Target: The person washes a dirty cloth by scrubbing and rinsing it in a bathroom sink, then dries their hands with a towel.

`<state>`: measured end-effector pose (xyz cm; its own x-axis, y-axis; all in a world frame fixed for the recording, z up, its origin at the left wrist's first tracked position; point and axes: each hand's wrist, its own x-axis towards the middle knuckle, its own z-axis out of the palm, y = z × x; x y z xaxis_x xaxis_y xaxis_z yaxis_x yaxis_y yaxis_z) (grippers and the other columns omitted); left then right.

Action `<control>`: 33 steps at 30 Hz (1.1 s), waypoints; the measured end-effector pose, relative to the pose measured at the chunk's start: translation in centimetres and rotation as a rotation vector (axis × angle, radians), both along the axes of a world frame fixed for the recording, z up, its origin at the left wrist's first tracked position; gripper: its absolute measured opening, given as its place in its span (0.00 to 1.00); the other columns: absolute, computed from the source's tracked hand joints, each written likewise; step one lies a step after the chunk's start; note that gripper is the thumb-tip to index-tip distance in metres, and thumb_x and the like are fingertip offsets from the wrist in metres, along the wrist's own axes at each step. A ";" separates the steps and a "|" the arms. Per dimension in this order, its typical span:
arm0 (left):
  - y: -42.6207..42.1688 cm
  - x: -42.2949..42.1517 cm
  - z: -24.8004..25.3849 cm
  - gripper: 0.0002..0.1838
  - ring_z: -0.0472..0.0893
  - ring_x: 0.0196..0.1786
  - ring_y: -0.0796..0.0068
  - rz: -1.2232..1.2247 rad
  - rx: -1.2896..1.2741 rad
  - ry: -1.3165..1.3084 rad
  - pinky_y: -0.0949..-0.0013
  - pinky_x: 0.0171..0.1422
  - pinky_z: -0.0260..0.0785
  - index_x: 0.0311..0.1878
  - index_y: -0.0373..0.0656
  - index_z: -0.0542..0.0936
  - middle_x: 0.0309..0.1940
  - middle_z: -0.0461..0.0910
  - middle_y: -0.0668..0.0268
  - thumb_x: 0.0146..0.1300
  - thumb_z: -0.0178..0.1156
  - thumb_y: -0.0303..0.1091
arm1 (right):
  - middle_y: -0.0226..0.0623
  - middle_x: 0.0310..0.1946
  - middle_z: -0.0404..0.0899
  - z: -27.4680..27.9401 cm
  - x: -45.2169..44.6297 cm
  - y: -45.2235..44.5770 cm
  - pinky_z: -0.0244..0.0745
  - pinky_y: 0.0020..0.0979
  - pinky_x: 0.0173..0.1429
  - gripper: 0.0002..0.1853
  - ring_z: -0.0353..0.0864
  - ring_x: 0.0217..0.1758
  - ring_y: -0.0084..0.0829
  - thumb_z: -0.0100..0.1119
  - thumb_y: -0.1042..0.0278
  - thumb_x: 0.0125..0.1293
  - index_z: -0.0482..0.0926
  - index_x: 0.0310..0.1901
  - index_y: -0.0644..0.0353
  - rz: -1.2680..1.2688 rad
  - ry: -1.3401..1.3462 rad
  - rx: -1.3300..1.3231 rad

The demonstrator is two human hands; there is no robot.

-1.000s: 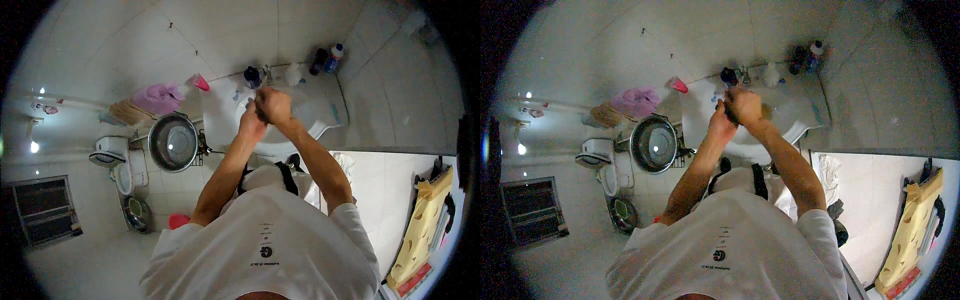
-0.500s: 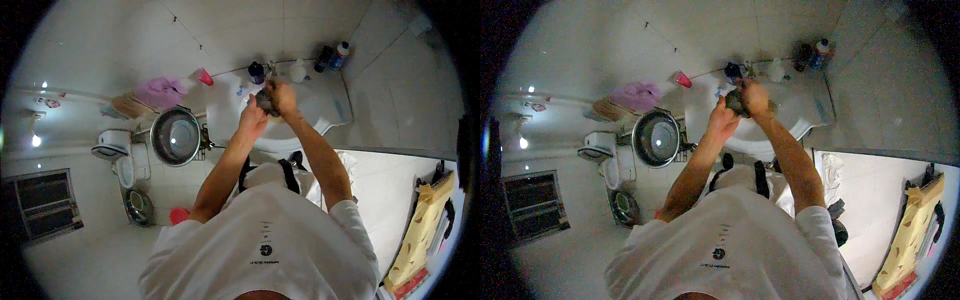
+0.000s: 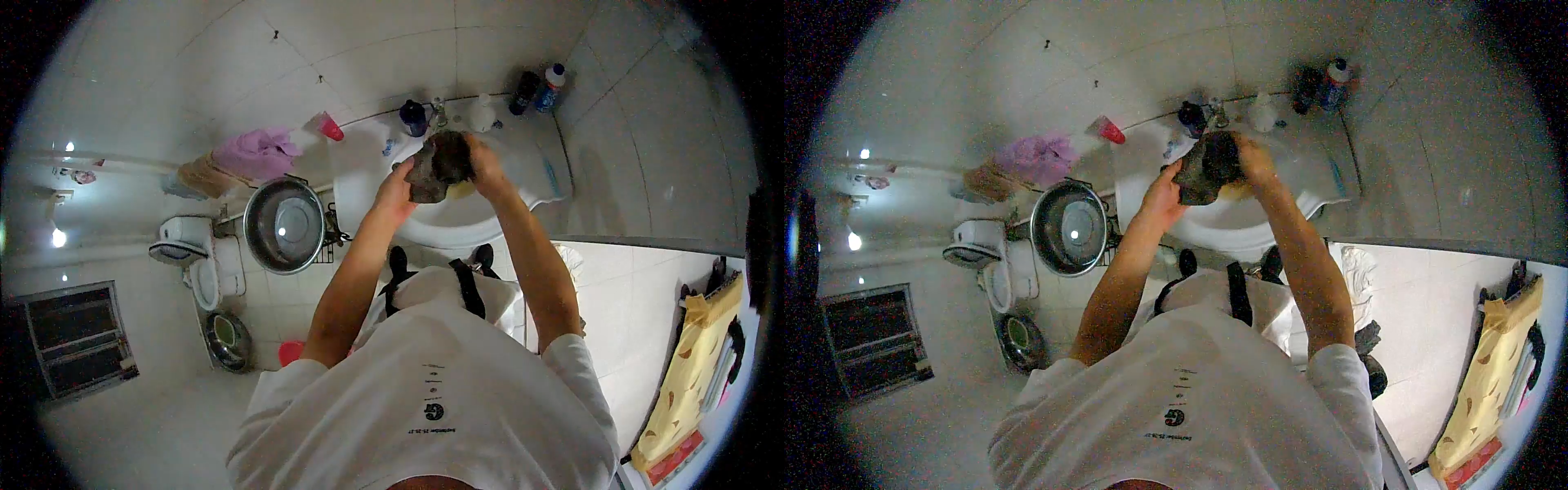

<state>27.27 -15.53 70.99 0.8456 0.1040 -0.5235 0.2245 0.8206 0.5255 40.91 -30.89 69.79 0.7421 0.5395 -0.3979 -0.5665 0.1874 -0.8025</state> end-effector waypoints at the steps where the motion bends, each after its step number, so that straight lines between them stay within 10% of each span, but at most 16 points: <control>1: -0.1 0.0 0.1 0.22 0.77 0.60 0.64 0.004 0.036 -0.004 0.58 0.67 0.67 0.64 0.44 0.70 0.58 0.77 0.63 0.74 0.50 0.45 | 0.40 0.45 0.82 0.7 -0.9 0.2 0.75 0.31 0.53 0.26 0.80 0.46 0.30 0.59 0.48 0.69 0.78 0.54 0.66 0.078 -0.139 -0.015; 5: -0.4 0.4 0.6 0.19 0.79 0.56 0.67 0.000 0.055 -0.004 0.60 0.63 0.71 0.64 0.45 0.71 0.54 0.79 0.63 0.73 0.50 0.39 | 0.39 0.44 0.82 1.7 -2.5 1.5 0.74 0.28 0.54 0.23 0.79 0.45 0.28 0.61 0.54 0.69 0.79 0.53 0.67 0.094 -0.702 -0.282; 11: 0.1 0.4 -0.2 0.21 0.81 0.52 0.68 -0.025 0.103 -0.056 0.62 0.59 0.74 0.66 0.43 0.70 0.54 0.79 0.63 0.70 0.50 0.31 | 0.40 0.41 0.83 -1.2 -1.7 0.9 0.74 0.30 0.53 0.25 0.80 0.44 0.27 0.61 0.54 0.69 0.77 0.56 0.70 0.080 -0.223 -0.208; 20: 0.5 -0.1 -3.6 0.25 0.81 0.47 0.73 -0.132 0.322 -0.069 0.69 0.53 0.76 0.66 0.41 0.71 0.52 0.79 0.63 0.64 0.51 0.22 | 0.48 0.40 0.85 -1.7 -3.2 0.8 0.80 0.34 0.42 0.24 0.85 0.37 0.34 0.61 0.53 0.67 0.79 0.54 0.66 0.182 -0.799 -0.672; 28: 0.1 -1.0 -4.0 0.21 0.80 0.47 0.72 -0.196 0.827 -0.011 0.68 0.50 0.76 0.58 0.43 0.76 0.47 0.80 0.64 0.60 0.60 0.26 | 0.36 0.34 0.83 -3.4 -4.0 -0.1 0.76 0.30 0.34 0.16 0.79 0.31 0.24 0.57 0.60 0.70 0.80 0.50 0.64 0.190 -0.609 -0.376; 33: 0.9 -1.8 -5.6 0.16 0.80 0.42 0.72 -0.263 0.476 0.199 0.69 0.40 0.73 0.50 0.43 0.77 0.43 0.80 0.64 0.58 0.63 0.29 | 0.26 0.37 0.78 -3.5 -3.9 -1.0 0.70 0.25 0.34 0.13 0.73 0.33 0.19 0.55 0.62 0.71 0.79 0.50 0.61 0.100 -0.375 -0.198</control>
<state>25.44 -14.64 65.35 0.7652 0.1666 -0.6219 0.5211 0.4070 0.7502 37.05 -31.90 66.27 0.8027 0.5567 -0.2140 -0.2367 -0.0320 -0.9711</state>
